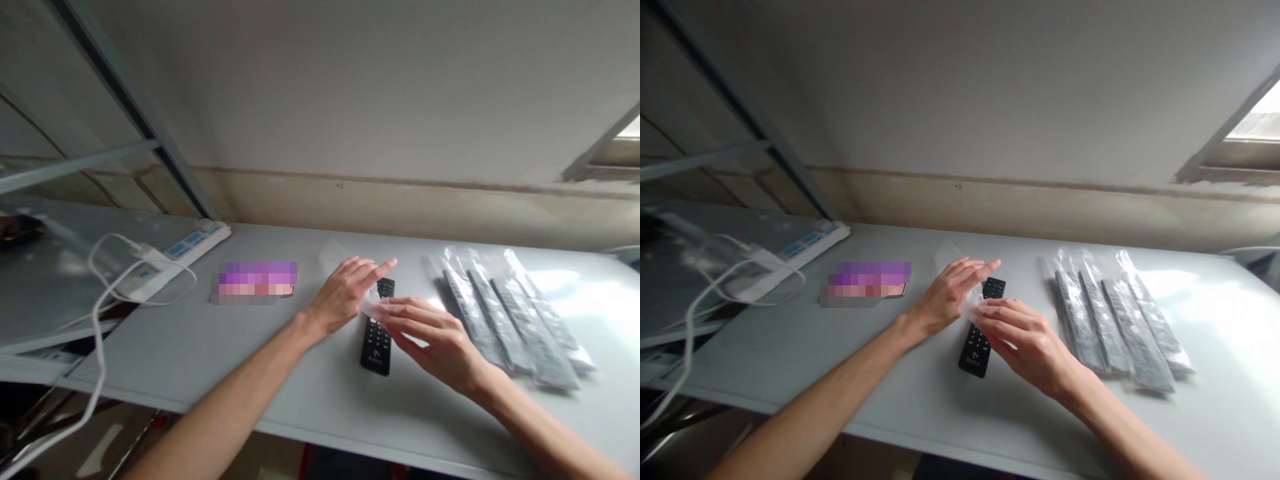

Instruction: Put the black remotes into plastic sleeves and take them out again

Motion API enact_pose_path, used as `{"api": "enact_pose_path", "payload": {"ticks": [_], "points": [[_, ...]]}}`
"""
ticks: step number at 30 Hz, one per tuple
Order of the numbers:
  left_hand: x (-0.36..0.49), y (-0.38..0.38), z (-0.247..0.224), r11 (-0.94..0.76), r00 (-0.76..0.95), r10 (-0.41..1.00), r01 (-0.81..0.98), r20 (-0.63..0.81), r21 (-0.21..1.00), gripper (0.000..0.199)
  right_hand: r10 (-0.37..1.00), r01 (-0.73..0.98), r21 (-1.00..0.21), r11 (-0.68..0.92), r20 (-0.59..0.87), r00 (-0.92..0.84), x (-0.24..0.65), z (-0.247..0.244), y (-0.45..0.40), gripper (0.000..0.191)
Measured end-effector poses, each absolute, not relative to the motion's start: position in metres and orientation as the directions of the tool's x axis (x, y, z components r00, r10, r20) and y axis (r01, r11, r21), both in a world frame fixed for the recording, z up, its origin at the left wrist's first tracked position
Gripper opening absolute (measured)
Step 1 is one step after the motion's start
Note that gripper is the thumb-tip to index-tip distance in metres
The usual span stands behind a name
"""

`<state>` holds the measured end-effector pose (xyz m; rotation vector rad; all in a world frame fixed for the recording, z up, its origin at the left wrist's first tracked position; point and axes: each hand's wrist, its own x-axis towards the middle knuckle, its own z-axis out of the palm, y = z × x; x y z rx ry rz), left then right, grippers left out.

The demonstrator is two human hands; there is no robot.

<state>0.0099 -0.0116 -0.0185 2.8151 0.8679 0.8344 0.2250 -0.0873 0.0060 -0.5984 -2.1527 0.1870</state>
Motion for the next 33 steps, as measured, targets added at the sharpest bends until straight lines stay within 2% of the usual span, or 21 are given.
{"api": "enact_pose_path", "payload": {"ticks": [5,9,12,15,18,20,24,29,31,33], "points": [[0.007,-0.011,-0.017,-0.854,0.707,0.510,0.482,0.489,0.195,0.097,0.520,0.362,-0.375,0.853,0.656,-0.547,0.224,0.008,-0.091,0.062],[0.007,-0.010,-0.015,-0.847,0.700,0.525,0.486,0.483,0.217,0.105,0.544,0.448,-0.335,0.829,0.668,-0.508,0.224,0.003,-0.090,0.058],[0.007,-0.009,-0.016,-0.834,0.684,0.547,0.497,0.482,0.241,0.102,0.565,0.439,-0.379,0.815,0.687,-0.456,0.225,-0.002,-0.087,0.041],[0.008,-0.009,-0.018,-0.833,0.679,0.547,0.499,0.490,0.238,0.099,0.631,0.408,-0.493,0.768,0.692,-0.352,0.225,-0.006,-0.085,0.021],[0.009,-0.010,-0.018,-0.837,0.675,0.539,0.496,0.504,0.231,0.101,0.732,0.446,-0.601,0.663,0.645,-0.220,0.224,-0.006,-0.085,0.015],[0.009,-0.011,-0.017,-0.839,0.674,0.534,0.498,0.511,0.220,0.103,0.763,0.473,-0.632,0.614,0.629,-0.149,0.224,-0.006,-0.085,0.014],[0.008,-0.011,-0.014,-0.828,0.654,0.543,0.522,0.526,0.206,0.101,0.709,0.441,-0.588,0.678,0.683,-0.179,0.224,-0.002,-0.084,0.015],[0.008,-0.012,-0.012,-0.803,0.639,0.575,0.560,0.510,0.204,0.079,0.567,0.448,-0.421,0.789,0.780,-0.265,0.227,0.003,-0.082,0.021],[0.008,-0.014,-0.011,-0.794,0.639,0.586,0.575,0.498,0.196,0.073,0.580,0.447,-0.435,0.782,0.770,-0.266,0.228,0.003,-0.082,0.025],[0.009,-0.015,-0.009,-0.782,0.632,0.599,0.595,0.492,0.186,0.070,0.631,0.406,-0.506,0.761,0.723,-0.282,0.228,0.002,-0.082,0.027]]}}
